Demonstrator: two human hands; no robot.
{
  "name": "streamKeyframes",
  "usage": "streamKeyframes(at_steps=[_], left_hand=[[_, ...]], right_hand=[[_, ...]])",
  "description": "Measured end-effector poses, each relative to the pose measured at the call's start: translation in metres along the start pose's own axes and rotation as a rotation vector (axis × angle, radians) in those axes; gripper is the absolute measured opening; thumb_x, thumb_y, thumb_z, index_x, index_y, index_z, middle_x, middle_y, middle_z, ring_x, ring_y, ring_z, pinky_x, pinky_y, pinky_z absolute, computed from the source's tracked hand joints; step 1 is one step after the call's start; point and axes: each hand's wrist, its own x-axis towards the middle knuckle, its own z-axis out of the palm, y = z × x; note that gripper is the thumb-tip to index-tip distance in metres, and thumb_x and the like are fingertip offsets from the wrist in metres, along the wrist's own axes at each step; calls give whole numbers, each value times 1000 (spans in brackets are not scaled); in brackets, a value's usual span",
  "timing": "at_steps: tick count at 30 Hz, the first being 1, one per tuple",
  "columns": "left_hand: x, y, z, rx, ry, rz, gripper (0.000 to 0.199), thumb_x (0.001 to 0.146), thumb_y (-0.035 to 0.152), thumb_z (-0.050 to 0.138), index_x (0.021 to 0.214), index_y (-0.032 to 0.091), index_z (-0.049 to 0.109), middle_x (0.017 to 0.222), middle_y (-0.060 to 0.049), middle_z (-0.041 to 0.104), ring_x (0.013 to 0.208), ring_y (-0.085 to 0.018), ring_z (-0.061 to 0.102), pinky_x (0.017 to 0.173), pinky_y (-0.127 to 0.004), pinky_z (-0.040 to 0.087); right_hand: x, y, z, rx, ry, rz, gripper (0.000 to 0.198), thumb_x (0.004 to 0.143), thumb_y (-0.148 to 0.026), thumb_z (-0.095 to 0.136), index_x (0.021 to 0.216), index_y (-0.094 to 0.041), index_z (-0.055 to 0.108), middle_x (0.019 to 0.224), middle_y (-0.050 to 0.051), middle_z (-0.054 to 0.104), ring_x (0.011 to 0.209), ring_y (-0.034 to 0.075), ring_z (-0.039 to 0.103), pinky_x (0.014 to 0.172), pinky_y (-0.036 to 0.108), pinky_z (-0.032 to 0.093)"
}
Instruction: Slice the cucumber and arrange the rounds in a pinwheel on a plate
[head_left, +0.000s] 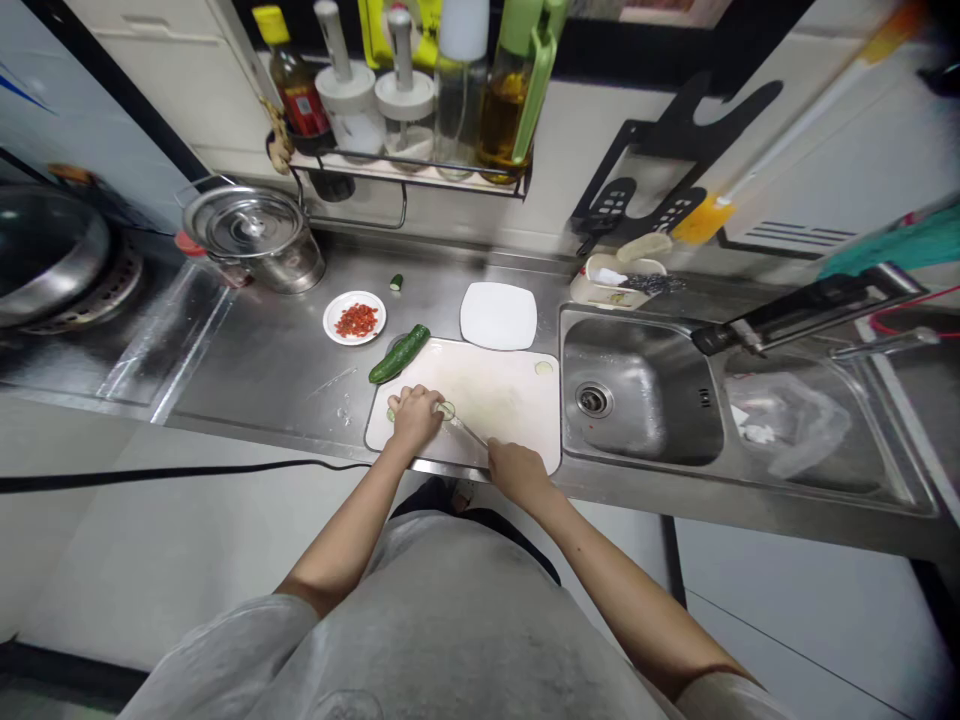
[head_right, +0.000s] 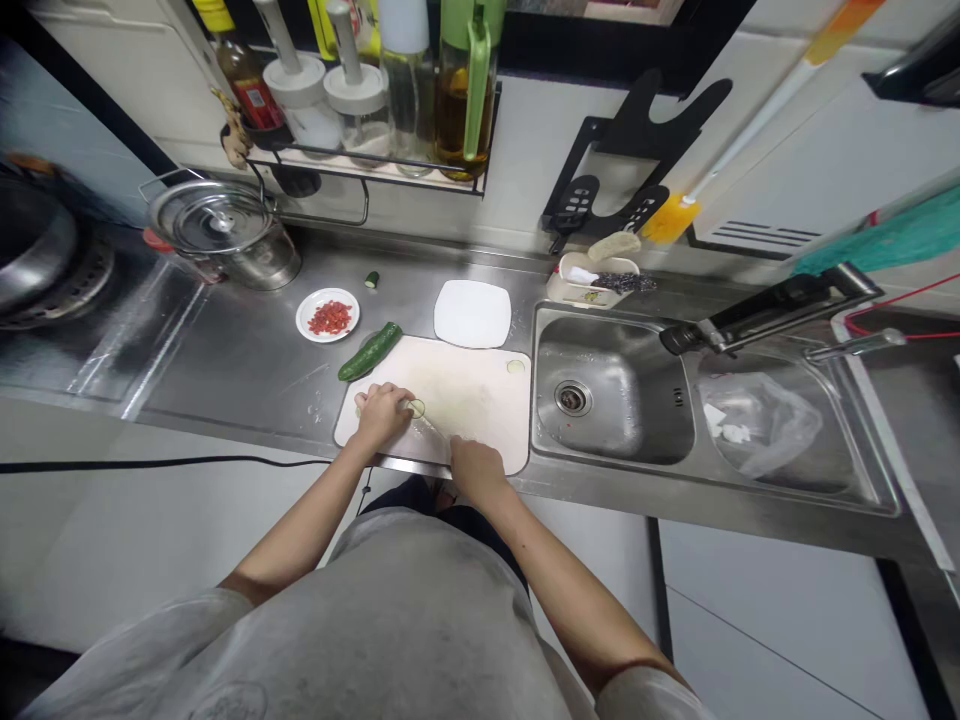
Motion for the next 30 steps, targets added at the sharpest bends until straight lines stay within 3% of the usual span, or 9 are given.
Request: streamKeyframes(at_steps=[18, 30], left_hand=[[3, -2, 2, -5, -19, 4, 22, 79, 27, 60, 100, 29, 69, 110, -9, 60, 109, -30, 42, 86, -43, 22], [3, 0, -1, 15, -15, 1, 21, 78, 28, 60, 97, 29, 69, 110, -8, 61, 108, -29, 42, 86, -44, 23]], right_hand=[[5, -3, -17, -22, -65, -15, 31, 91, -12, 37, 116, -15, 56, 104, 15, 68, 98, 25, 66, 73, 32, 47], [3, 6, -11, 7, -74, -31, 29, 91, -13, 39, 113, -16, 57, 103, 14, 68, 97, 25, 66, 73, 33, 48]])
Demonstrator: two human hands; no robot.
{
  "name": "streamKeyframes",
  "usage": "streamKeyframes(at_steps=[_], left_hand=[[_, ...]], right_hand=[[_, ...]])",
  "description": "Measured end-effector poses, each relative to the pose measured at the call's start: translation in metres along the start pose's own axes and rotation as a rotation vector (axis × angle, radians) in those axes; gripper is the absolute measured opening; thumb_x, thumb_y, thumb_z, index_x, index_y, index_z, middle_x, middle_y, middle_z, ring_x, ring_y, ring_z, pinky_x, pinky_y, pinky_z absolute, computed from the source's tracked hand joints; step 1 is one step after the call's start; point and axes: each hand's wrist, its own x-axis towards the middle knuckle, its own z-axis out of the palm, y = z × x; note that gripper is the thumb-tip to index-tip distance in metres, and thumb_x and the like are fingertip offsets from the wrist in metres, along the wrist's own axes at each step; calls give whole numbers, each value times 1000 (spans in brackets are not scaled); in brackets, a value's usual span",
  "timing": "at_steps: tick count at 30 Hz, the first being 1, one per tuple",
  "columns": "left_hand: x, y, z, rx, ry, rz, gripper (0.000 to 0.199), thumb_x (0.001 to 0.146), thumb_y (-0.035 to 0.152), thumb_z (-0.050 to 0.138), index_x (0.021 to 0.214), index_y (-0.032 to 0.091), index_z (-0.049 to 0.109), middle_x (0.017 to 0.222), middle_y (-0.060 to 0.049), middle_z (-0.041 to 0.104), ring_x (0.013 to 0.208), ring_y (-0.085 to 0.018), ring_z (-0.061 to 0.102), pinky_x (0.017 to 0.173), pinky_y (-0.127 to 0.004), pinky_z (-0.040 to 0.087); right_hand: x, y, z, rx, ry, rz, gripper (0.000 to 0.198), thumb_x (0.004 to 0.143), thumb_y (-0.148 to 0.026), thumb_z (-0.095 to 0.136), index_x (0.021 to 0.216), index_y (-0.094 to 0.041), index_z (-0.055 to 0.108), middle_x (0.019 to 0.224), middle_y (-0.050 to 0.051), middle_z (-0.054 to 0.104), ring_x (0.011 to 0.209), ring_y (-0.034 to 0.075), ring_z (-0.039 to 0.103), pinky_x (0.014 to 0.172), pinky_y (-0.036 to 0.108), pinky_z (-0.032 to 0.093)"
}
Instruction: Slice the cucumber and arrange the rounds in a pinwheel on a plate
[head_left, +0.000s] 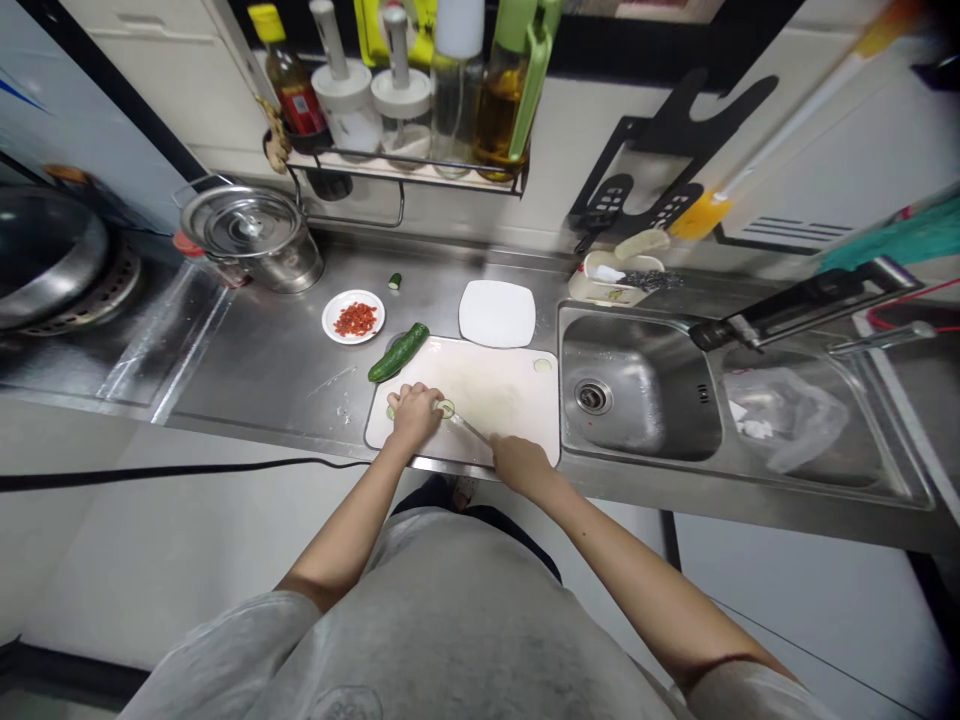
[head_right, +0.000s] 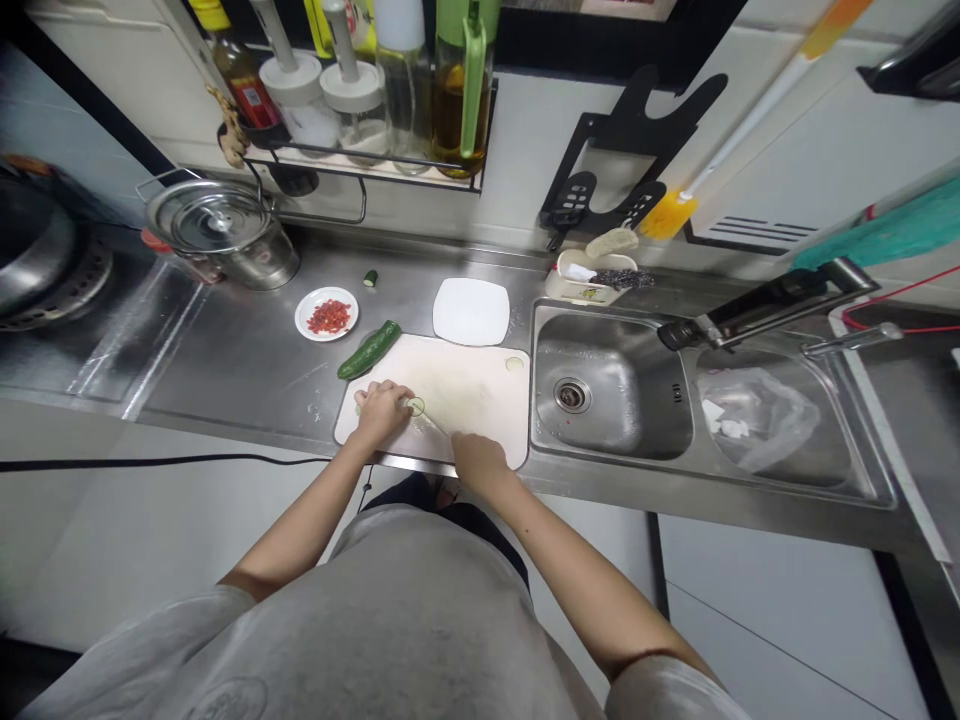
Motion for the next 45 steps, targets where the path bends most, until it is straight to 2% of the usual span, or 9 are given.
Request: streamKeyframes(at_steps=[16, 25, 35, 41, 45], left_hand=[[-1, 4, -4, 18, -7, -18, 23, 77, 28, 59, 98, 29, 69, 111, -8, 61, 109, -29, 42, 85, -43, 23], [0, 2, -1, 27, -12, -20, 25, 78, 28, 59, 100, 29, 68, 112, -9, 61, 109, -29, 42, 86, -43, 23], [-1, 4, -3, 7, -15, -12, 22, 78, 24, 57, 97, 26, 68, 111, -9, 62, 109, -29, 42, 85, -43, 22], [-6, 12, -4, -17, 14, 3, 17, 80, 18, 52, 89, 23, 65, 100, -7, 68, 102, -27, 47, 84, -42, 23], [-13, 13, -11, -100, 29, -39, 17, 82, 17, 50, 86, 23, 65, 92, -4, 70, 97, -24, 52, 84, -41, 25]], right_hand=[[-21, 7, 0, -3, -52, 36, 31, 93, -14, 37, 118, -17, 56, 105, 15, 68, 102, 26, 66, 77, 32, 47], [-32, 17, 10, -2, -45, 44, 31, 92, -10, 36, 116, -15, 56, 99, 16, 69, 100, 26, 66, 75, 31, 45], [-33, 22, 31, 46, 14, 50, 31, 94, -17, 34, 117, -16, 55, 101, 15, 69, 99, 25, 66, 75, 30, 43], [-34, 24, 35, 70, 2, 72, 31, 96, -20, 32, 118, -17, 54, 100, 14, 69, 96, 24, 66, 73, 29, 42], [-33, 25, 34, 76, 15, 72, 31, 97, -23, 30, 115, -18, 55, 98, 13, 69, 95, 24, 66, 71, 29, 41]])
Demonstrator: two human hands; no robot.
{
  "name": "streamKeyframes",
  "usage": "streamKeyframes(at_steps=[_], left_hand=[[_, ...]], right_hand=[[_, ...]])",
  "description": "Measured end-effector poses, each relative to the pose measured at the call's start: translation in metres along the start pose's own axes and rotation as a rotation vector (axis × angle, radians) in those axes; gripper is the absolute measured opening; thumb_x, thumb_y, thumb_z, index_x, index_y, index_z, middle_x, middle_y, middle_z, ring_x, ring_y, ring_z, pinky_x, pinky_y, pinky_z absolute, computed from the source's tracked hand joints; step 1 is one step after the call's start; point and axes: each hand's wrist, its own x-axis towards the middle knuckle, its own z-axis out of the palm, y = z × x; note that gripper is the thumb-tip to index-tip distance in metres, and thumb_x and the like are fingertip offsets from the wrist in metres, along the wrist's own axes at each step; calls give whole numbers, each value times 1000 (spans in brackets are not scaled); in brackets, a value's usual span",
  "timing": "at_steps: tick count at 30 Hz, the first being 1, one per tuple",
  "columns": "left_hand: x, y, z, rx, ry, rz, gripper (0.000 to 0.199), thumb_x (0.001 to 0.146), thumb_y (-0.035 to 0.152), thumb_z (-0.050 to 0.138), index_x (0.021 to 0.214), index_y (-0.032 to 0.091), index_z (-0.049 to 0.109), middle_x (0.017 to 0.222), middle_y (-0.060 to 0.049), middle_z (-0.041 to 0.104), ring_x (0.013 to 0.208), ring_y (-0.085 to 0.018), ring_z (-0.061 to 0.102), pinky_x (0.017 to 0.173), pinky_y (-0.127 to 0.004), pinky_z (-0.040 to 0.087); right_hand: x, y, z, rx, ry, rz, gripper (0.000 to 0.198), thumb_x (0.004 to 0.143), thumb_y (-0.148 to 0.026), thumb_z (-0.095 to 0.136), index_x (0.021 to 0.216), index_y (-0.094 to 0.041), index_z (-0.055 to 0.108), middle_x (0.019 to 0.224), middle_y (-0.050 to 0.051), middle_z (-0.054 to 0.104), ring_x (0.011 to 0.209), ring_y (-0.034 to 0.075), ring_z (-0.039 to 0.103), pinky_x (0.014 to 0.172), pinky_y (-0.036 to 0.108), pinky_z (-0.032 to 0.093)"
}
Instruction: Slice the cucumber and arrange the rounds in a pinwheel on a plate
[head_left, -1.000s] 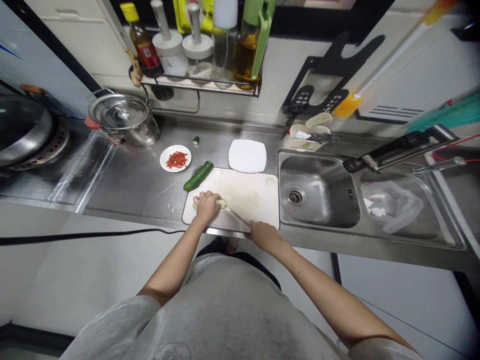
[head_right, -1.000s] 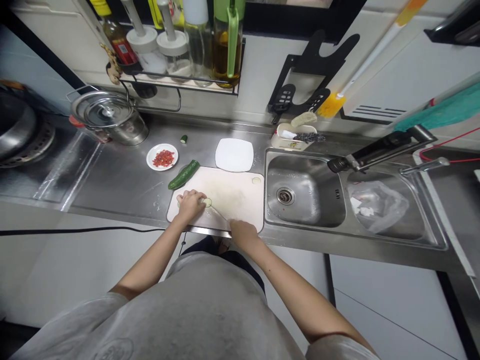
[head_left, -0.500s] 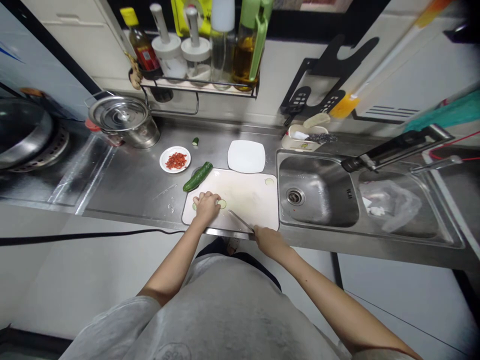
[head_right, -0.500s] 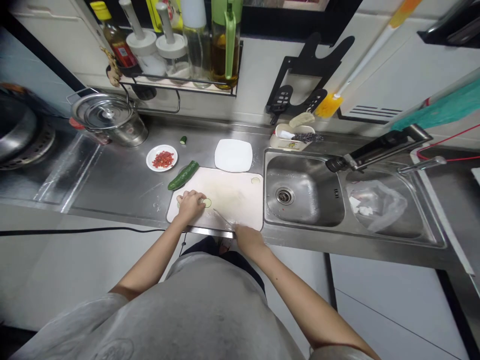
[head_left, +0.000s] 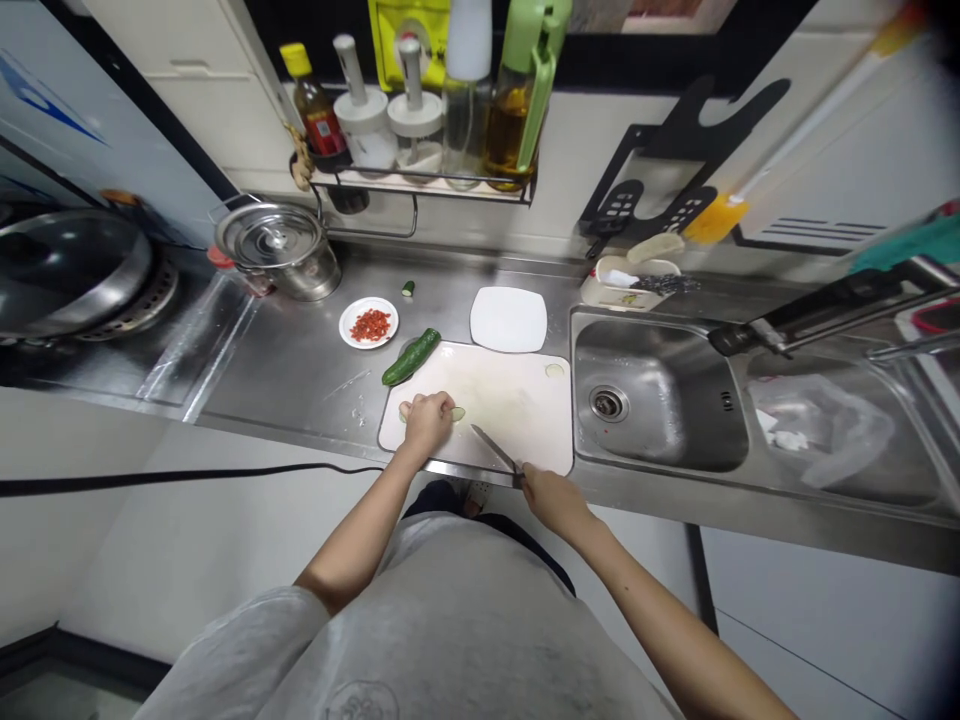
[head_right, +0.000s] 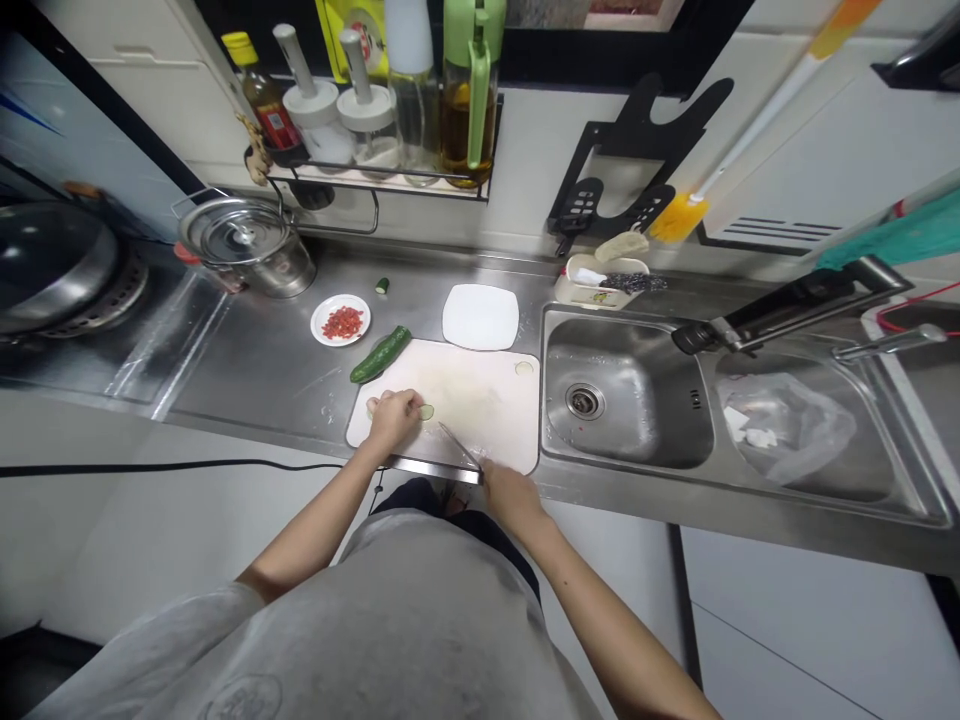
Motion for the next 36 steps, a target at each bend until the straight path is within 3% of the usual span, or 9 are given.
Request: streamKeyframes(at_steps=[6, 14, 23, 32, 36], left_hand=[[-10, -31, -18, -137, 47, -151, 14, 78, 24, 58, 90, 26, 66, 91, 0, 72, 95, -21, 58, 86, -38, 30], [-13, -74, -28, -124, 119, -269, 16, 77, 24, 60, 91, 26, 67, 92, 1, 72, 92, -19, 60, 88, -37, 31], [-14, -74, -25, 61, 160, -240, 16, 81, 25, 53, 90, 27, 67, 96, -6, 71, 103, -29, 54, 87, -43, 28], [-15, -69, -23, 73, 172, -219, 16, 82, 23, 51, 90, 26, 65, 101, -6, 68, 102, -28, 52, 87, -44, 26], [-20, -66, -22, 55, 217, -221, 15, 83, 28, 53, 91, 26, 65, 104, -5, 68, 103, -28, 52, 88, -44, 25]], right_hand=[[2, -1, -4, 0, -49, 7, 30, 96, -21, 32, 117, -19, 53, 100, 14, 68, 97, 25, 65, 71, 29, 40], [5, 2, -2, 12, -29, -25, 33, 96, -22, 31, 121, -18, 53, 101, 14, 69, 96, 25, 65, 70, 28, 39], [5, 2, -4, 19, -46, -15, 35, 96, -21, 31, 124, -19, 51, 100, 13, 69, 97, 24, 65, 70, 28, 39], [5, 1, -1, 21, -15, -7, 32, 96, -22, 31, 117, -18, 55, 98, 13, 69, 94, 23, 65, 70, 27, 37], [5, 7, 3, 106, 64, -14, 27, 96, -27, 36, 115, -18, 53, 94, 11, 69, 89, 22, 64, 65, 26, 34]])
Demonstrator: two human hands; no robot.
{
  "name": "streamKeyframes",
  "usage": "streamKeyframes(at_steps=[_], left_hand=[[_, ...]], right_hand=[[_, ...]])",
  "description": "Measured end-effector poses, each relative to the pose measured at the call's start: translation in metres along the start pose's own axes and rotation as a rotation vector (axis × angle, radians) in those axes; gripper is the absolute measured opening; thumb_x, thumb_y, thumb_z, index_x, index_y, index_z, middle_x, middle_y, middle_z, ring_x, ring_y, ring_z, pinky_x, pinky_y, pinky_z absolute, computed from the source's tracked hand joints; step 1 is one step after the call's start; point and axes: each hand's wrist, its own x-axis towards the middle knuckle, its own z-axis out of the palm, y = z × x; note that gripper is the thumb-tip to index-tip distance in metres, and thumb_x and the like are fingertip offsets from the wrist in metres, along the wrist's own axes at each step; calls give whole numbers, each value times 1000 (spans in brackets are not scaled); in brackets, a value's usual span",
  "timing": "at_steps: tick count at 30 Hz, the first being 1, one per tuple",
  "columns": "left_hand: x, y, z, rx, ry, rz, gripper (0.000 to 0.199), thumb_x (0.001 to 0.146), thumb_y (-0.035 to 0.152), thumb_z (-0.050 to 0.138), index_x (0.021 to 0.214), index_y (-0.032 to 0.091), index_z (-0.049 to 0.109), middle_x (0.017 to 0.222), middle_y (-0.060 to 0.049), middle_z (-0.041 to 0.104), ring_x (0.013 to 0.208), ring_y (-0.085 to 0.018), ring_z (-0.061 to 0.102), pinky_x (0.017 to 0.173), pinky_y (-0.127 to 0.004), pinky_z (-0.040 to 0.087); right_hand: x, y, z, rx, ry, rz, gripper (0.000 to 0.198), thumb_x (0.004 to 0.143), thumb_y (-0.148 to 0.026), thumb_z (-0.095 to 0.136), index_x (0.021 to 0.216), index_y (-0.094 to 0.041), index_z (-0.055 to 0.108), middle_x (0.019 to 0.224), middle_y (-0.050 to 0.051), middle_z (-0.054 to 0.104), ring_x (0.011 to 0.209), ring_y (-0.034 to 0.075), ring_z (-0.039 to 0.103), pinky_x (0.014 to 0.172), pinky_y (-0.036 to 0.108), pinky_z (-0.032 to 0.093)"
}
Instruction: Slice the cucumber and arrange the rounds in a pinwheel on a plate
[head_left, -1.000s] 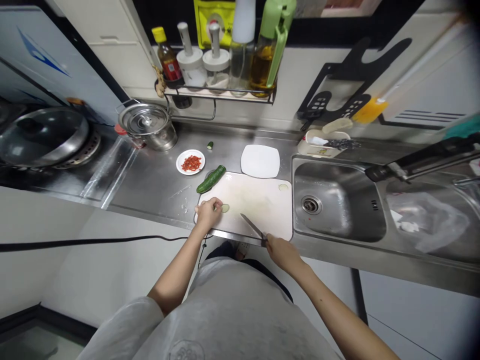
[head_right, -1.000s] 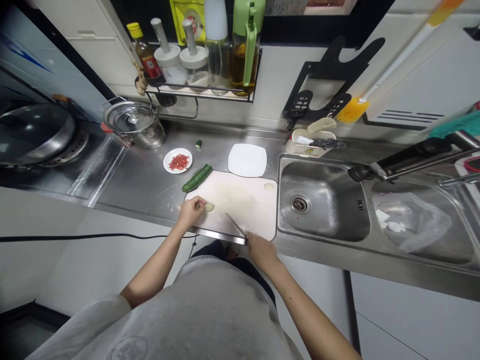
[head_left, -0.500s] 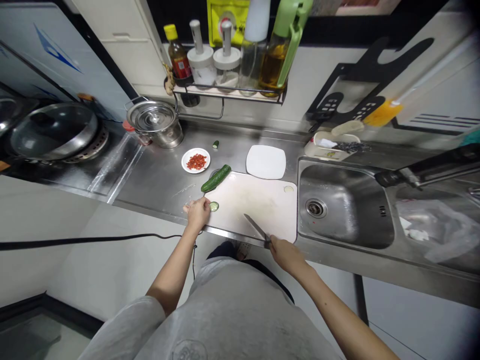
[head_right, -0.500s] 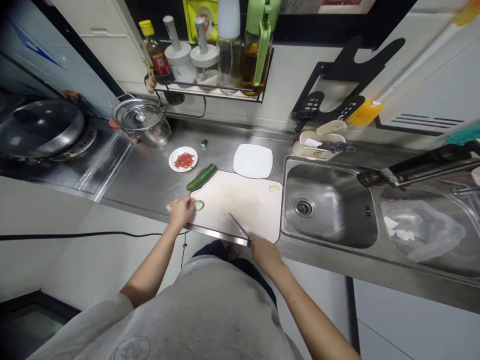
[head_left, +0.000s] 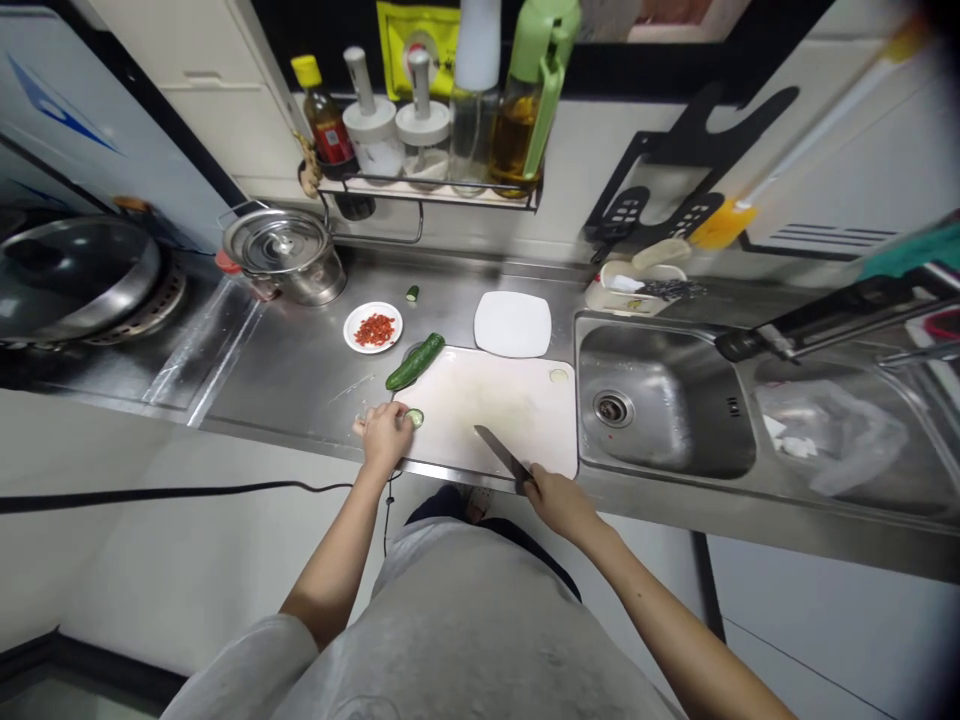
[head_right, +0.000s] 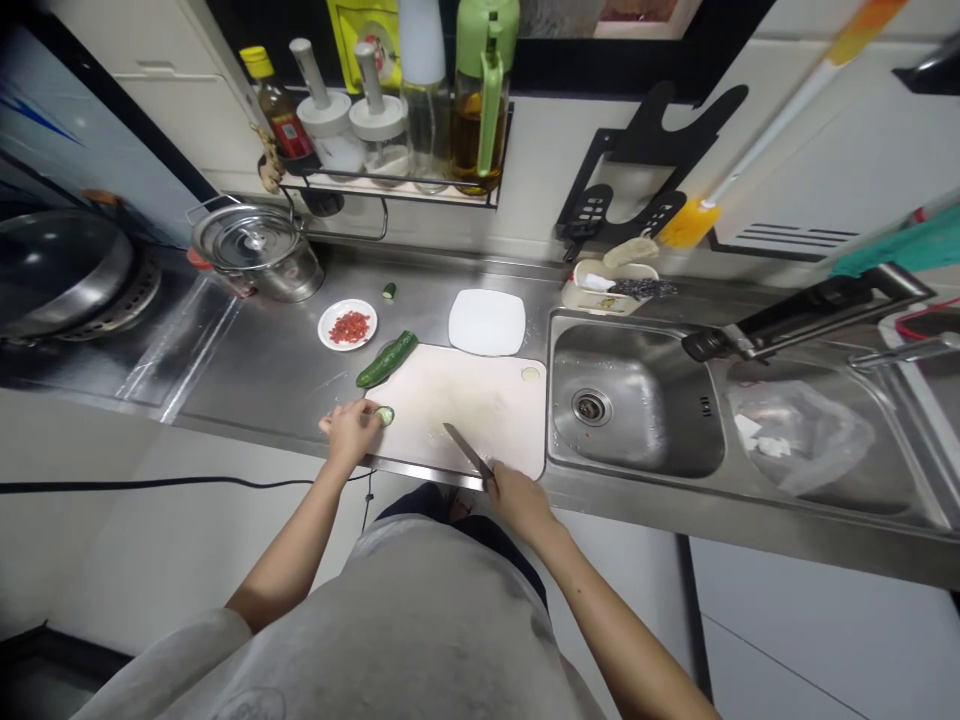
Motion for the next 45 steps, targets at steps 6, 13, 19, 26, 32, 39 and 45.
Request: streamKeyframes(at_steps=[6, 13, 19, 26, 32, 39, 45], left_hand=[[-9, 4, -1, -21, 76, 51, 20, 86, 35, 52, 94, 25, 67, 105, -7, 67, 104, -27, 52, 88, -42, 25], [-16, 5, 8, -89, 153, 170, 21, 85, 38, 56, 88, 22, 69, 96, -5, 70, 95, -23, 54, 86, -38, 23], [-19, 10, 16, -125, 150, 237, 20, 85, 38, 56, 88, 25, 70, 94, -3, 72, 92, -21, 56, 84, -37, 22], [-22, 15, 16, -122, 144, 250, 23, 86, 40, 55, 88, 24, 70, 91, -3, 71, 92, -21, 58, 82, -35, 27], [-24, 15, 18, -126, 116, 262, 21, 86, 40, 56, 89, 25, 70, 89, -1, 71, 92, -20, 59, 82, -35, 28], [-22, 25, 22, -167, 66, 284, 19, 86, 37, 55, 90, 27, 70, 93, -1, 72, 94, -21, 58, 83, -37, 27], [-17, 39, 27, -231, 58, 309, 18, 84, 34, 55, 88, 26, 71, 89, -2, 71, 90, -21, 60, 81, -36, 32]], right_hand=[[7, 16, 1, 204, 293, 81, 25, 95, -35, 37, 102, -17, 52, 76, 6, 66, 72, 20, 61, 59, 25, 28], [40, 46, -4, 375, 626, 310, 35, 96, -42, 35, 97, -15, 57, 75, 7, 65, 70, 19, 59, 60, 25, 28], [70, 58, 3, 412, 555, 471, 39, 98, -38, 33, 98, -13, 64, 90, 12, 69, 85, 20, 63, 67, 25, 34], [78, 60, 8, 398, 493, 506, 40, 99, -37, 32, 106, -11, 63, 97, 15, 70, 93, 21, 64, 73, 25, 37], [70, 52, 4, 334, 489, 569, 36, 98, -39, 36, 115, -12, 54, 96, 15, 69, 91, 22, 65, 73, 27, 39], [66, 44, 1, 194, 494, 596, 33, 99, -37, 33, 116, -13, 48, 100, 16, 67, 93, 24, 66, 74, 29, 42], [68, 45, 2, 123, 507, 577, 32, 100, -38, 32, 111, -13, 49, 97, 15, 66, 92, 25, 67, 73, 30, 45]])
